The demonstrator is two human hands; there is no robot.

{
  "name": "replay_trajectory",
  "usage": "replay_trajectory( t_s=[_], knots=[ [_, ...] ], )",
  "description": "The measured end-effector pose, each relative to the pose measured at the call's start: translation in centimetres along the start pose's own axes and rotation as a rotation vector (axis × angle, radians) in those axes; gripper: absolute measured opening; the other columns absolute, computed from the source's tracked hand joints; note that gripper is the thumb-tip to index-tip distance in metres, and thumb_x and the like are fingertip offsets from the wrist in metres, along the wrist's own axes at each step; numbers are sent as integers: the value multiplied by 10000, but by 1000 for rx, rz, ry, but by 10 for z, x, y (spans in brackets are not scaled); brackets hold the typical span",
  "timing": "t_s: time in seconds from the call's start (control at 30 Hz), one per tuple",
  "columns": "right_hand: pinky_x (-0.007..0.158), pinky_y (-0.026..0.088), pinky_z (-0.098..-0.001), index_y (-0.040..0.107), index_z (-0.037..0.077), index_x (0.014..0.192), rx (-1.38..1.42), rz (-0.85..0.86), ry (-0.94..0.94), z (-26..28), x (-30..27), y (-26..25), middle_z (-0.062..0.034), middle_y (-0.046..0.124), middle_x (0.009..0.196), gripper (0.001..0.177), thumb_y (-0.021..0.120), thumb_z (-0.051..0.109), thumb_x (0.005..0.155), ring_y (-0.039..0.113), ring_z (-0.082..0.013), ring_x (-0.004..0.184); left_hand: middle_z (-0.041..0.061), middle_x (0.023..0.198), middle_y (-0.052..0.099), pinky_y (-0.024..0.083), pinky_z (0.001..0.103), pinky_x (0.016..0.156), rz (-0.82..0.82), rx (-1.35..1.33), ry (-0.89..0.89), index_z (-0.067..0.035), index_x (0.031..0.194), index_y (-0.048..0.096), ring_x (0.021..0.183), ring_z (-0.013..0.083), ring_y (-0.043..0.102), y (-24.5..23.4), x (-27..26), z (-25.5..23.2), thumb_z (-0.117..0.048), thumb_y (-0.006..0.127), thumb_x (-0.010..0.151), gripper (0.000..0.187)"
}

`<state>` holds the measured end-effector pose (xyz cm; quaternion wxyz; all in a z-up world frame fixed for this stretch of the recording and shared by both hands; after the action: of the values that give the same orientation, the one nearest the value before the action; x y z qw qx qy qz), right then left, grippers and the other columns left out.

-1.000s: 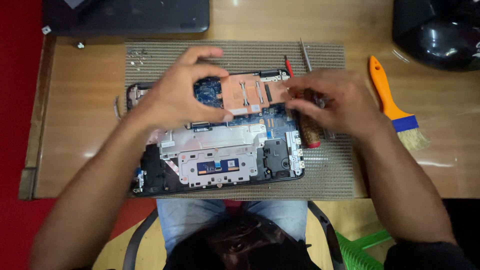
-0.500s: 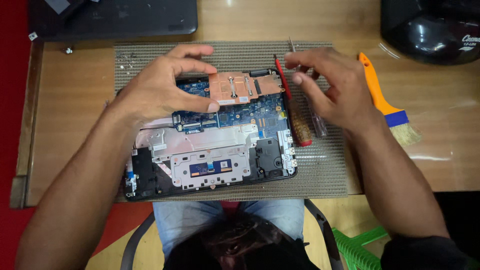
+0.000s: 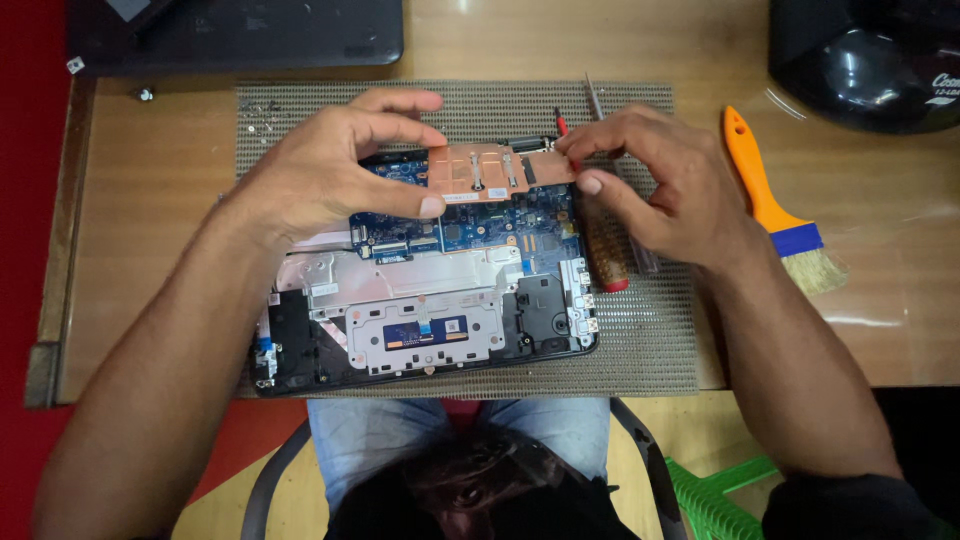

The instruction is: The person reassembles a disassembled laptop on a workbench. They place a copper heatsink onto the motherboard and use a screwdriver to secure it with screws.

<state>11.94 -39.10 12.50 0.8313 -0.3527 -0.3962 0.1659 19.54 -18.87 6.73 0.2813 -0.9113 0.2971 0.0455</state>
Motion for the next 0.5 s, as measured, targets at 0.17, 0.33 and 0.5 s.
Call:
replay_trajectory(
  t_s=[0.17,0.33,0.5],
  knots=[
    [908,561,-426,646,-38,1112,31,30,17,-1,0,2,-190,739,1115,145,626,90,1045,719,-325,999,-70,1567,521,378,410,1103,-6,32,24,-193,1194,742,1409,141,515,0,1,4,-336,844,635,586],
    [888,580,-387,667,-54,1125,58,28,84,-11,-4,7,-189,741,1113,191,581,108,1073,719,-287,994,-121,1577,522,316,441,1124,15,103,-40,-238,1141,778,1418,120,508,-1,3,5,-480,795,630,566],
    [840,557,-325,689,-43,1178,128,-25,233,-23,-9,7,-142,733,1083,246,526,131,1120,712,-227,981,-31,1702,453,223,606,1190,189,-86,-224,-215,955,792,1527,223,438,10,5,16,-485,726,684,389]
  ],
)
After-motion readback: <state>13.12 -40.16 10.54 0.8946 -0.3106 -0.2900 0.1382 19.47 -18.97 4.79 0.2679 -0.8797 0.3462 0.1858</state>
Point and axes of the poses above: each hand's wrist, its own x-axis towards the middle knuckle, its own y-axis out of the palm, z = x × y, the point moved 10 cm from there along x, towards the middle knuckle
